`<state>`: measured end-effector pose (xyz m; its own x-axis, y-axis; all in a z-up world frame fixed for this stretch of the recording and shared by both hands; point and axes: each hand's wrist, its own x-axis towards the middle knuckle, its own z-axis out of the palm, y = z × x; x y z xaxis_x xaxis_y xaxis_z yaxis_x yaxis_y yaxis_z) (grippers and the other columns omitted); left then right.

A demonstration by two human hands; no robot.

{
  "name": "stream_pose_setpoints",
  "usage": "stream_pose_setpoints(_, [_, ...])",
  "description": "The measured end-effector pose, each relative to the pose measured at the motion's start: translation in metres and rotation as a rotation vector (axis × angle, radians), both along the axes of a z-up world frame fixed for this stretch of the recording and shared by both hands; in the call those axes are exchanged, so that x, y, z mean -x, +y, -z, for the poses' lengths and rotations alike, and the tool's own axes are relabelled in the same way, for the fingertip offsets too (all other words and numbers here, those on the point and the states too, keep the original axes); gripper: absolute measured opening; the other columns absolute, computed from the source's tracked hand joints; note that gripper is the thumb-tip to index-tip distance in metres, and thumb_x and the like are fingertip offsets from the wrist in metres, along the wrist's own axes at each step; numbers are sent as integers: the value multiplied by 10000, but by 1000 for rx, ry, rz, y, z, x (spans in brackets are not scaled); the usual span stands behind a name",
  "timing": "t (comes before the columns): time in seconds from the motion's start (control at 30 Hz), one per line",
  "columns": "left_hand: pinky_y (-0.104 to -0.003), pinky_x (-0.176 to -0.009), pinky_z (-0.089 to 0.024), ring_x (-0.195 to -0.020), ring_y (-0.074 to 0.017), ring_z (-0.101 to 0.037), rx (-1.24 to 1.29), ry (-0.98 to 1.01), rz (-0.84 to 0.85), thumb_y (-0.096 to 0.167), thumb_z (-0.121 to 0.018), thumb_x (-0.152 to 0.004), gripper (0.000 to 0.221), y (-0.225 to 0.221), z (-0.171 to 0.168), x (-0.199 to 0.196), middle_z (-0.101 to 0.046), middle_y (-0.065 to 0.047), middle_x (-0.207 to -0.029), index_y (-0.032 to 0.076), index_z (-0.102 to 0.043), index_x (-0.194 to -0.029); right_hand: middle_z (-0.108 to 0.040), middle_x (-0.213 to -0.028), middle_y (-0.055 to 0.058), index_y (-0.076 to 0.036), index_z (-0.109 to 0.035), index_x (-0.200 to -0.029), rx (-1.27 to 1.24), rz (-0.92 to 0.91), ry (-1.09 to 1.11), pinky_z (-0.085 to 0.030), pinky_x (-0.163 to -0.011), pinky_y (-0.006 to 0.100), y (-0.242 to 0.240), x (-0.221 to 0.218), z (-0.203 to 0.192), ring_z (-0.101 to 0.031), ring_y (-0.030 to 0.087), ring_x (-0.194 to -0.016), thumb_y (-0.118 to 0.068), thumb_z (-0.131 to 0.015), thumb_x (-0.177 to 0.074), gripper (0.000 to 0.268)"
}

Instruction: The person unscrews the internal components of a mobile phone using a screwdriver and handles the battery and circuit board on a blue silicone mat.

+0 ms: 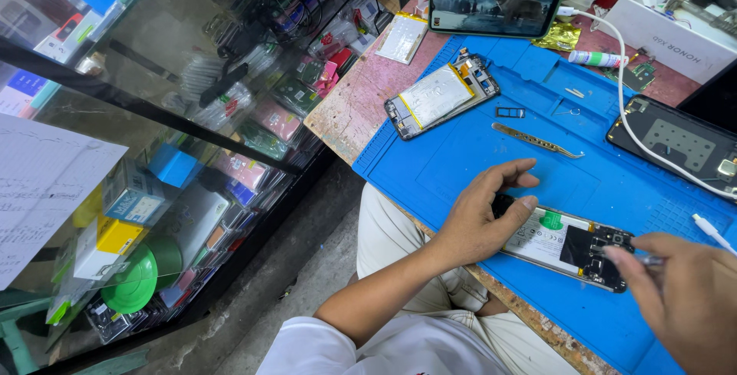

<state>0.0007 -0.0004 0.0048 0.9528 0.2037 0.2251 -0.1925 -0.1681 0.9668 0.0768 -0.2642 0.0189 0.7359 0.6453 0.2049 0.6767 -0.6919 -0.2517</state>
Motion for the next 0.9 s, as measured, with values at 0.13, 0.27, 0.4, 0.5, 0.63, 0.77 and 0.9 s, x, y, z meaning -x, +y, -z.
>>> stream_pose_setpoints(0.13, [-353,-1095,-530,-1275,-221,-636,-29,-22,-13,210,-629,-1055,509,0,-1,1,-656,-138,-1322,17,-499,-1508,-754,-829,115,-50,-641,-1003,-79,-200,-106,-564,-706,389,10,13,-22,-760,285,-755,-86,-765,-746,288])
stream_pose_setpoints(0.27, [-355,-1090,-525,-1269,-222,-630,-46,-12,-7,211,-629,-1050,512,0,-1,1,-657,-130,-1319,21,-496,-1506,-774,-979,108,-36,-593,-1017,-31,-78,-30,-555,-646,291,11,7,-27,-731,215,-758,-227,-787,-864,313])
stream_pose_setpoints(0.4, [-362,-1080,-520,-1258,-228,-627,-54,-8,-10,214,-631,-1044,513,1,-3,2,-660,-124,-1316,26,-497,-1501,-746,-913,140,7,-583,-1141,-107,57,102,-583,-616,285,14,3,-28,-763,212,-783,-166,-775,-864,379])
stream_pose_setpoints(0.5, [-368,-1089,-515,-1270,-234,-625,-68,0,-12,225,-637,-1040,520,0,-4,2,-659,-129,-1322,27,-502,-1501,-754,-975,156,16,-536,-1166,-148,-44,14,-583,-628,298,11,1,-32,-757,224,-769,-153,-771,-881,406])
stream_pose_setpoints(0.63, [-371,-1091,-513,-1267,-238,-624,-74,-12,-7,231,-637,-1043,522,1,-3,2,-666,-130,-1313,30,-502,-1505,-776,-967,128,39,-528,-1184,-153,24,176,-589,-611,312,12,2,-33,-763,190,-715,-100,-760,-912,384])
stream_pose_setpoints(0.77, [-369,-1075,-516,-1255,-237,-628,-91,-12,-17,229,-637,-1034,510,2,-5,1,-672,-124,-1301,41,-515,-1493,-778,-1016,141,47,-510,-1232,-238,-66,123,-549,-605,331,24,8,-35,-678,210,-652,-159,-775,-816,535])
stream_pose_setpoints(0.9, [-363,-1025,-525,-1204,-232,-632,-89,13,-4,225,-643,-1017,498,0,-5,0,-686,-105,-1281,51,-537,-1472,-771,-1033,127,31,-494,-1250,-252,-195,131,-609,-678,300,20,6,-42,-770,207,-859,-123,-696,-873,454])
